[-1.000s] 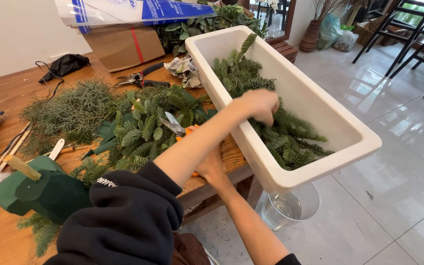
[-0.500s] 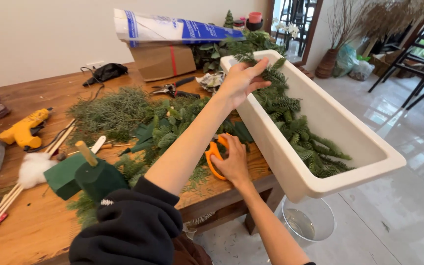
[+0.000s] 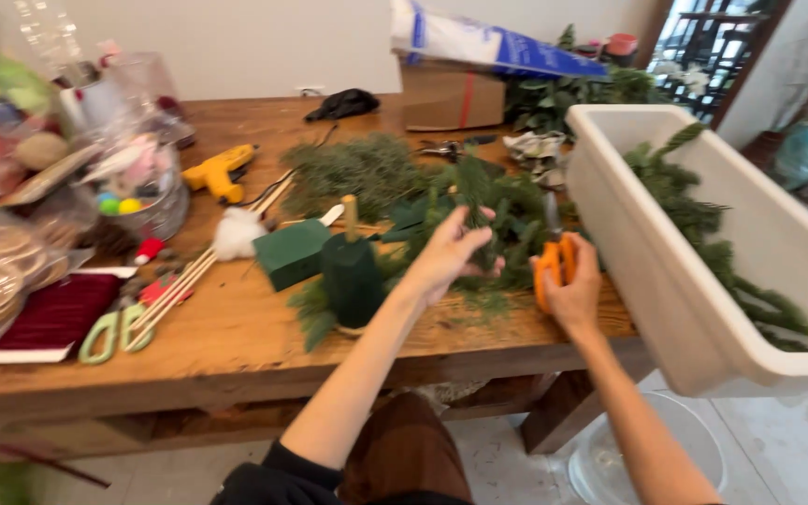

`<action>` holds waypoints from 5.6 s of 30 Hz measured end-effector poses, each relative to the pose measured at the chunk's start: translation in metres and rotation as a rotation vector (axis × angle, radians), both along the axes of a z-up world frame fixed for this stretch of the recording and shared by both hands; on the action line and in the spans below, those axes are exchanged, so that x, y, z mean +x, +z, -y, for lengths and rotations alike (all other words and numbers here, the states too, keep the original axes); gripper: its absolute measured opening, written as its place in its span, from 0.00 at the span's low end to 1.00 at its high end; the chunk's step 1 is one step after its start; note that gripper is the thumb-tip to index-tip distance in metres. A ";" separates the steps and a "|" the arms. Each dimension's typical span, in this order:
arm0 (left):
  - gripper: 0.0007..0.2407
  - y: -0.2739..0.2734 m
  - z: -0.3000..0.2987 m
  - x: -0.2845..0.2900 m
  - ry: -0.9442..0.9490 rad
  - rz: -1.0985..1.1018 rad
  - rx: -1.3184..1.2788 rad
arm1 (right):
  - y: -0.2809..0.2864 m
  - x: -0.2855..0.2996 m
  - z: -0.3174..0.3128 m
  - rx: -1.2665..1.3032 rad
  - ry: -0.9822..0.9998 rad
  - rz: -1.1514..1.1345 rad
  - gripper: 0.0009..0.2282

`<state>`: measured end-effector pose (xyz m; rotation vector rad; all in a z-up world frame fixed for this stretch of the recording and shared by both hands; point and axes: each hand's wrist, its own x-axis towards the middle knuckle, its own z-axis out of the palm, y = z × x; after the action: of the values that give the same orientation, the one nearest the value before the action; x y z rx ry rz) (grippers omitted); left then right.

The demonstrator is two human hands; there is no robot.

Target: The person cuts small pieces of green foliage from a larger bunch using orange scissors and inserts them into a green foam cone mounted on a wooden base. They repeatedly trim the foliage and arrange it around the cone to create a decorative shape.

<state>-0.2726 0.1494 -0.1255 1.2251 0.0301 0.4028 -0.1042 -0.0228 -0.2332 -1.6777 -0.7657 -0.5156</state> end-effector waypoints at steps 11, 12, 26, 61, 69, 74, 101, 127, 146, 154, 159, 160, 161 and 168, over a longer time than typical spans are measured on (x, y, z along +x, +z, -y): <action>0.16 -0.075 -0.006 -0.043 0.234 0.055 -0.086 | 0.084 -0.087 0.037 -0.467 0.478 -0.578 0.21; 0.15 -0.078 -0.001 -0.044 0.251 0.070 -0.105 | 0.080 -0.090 0.045 -0.556 0.493 -0.624 0.19; 0.10 -0.110 0.002 -0.042 0.221 -0.017 0.045 | 0.085 -0.125 0.028 -0.592 0.470 -0.661 0.18; 0.20 -0.051 -0.009 0.037 0.391 -0.058 -0.322 | 0.086 -0.091 0.024 -0.774 0.163 -0.444 0.33; 0.18 -0.073 -0.004 0.054 0.403 -0.042 -0.360 | 0.105 -0.109 0.023 -0.756 0.167 -0.401 0.31; 0.17 -0.089 -0.006 0.069 0.398 -0.049 -0.425 | 0.095 -0.100 0.023 -0.754 0.149 -0.363 0.28; 0.12 -0.072 0.001 0.070 0.404 0.137 -0.355 | 0.089 -0.077 0.028 -0.536 0.669 -0.747 0.28; 0.18 -0.070 -0.003 0.069 0.474 0.007 -0.617 | 0.073 -0.073 0.027 -0.511 0.416 -0.661 0.21; 0.19 -0.080 0.024 0.086 0.543 -0.017 -0.807 | 0.083 -0.090 0.017 -0.540 0.365 -0.618 0.18; 0.20 -0.076 0.026 0.065 0.612 -0.039 -0.757 | 0.100 -0.091 0.014 -0.687 0.175 -0.536 0.23; 0.14 -0.013 0.046 -0.018 0.552 -0.157 -0.835 | 0.074 -0.042 0.021 -1.067 -0.109 -0.151 0.33; 0.14 -0.019 0.051 -0.022 0.568 -0.155 -0.831 | 0.087 -0.061 0.015 -1.064 -0.094 -0.148 0.33; 0.10 -0.025 0.056 -0.026 0.553 -0.076 -0.896 | 0.099 -0.080 0.010 -1.038 -0.121 -0.137 0.23; 0.06 -0.060 0.077 -0.074 0.753 -0.012 -0.737 | 0.103 -0.192 -0.042 -0.576 0.323 -0.589 0.19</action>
<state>-0.3462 0.0722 -0.1857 0.4434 0.6122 0.9378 -0.2964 0.0194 -0.1300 -2.0285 -0.7542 0.4606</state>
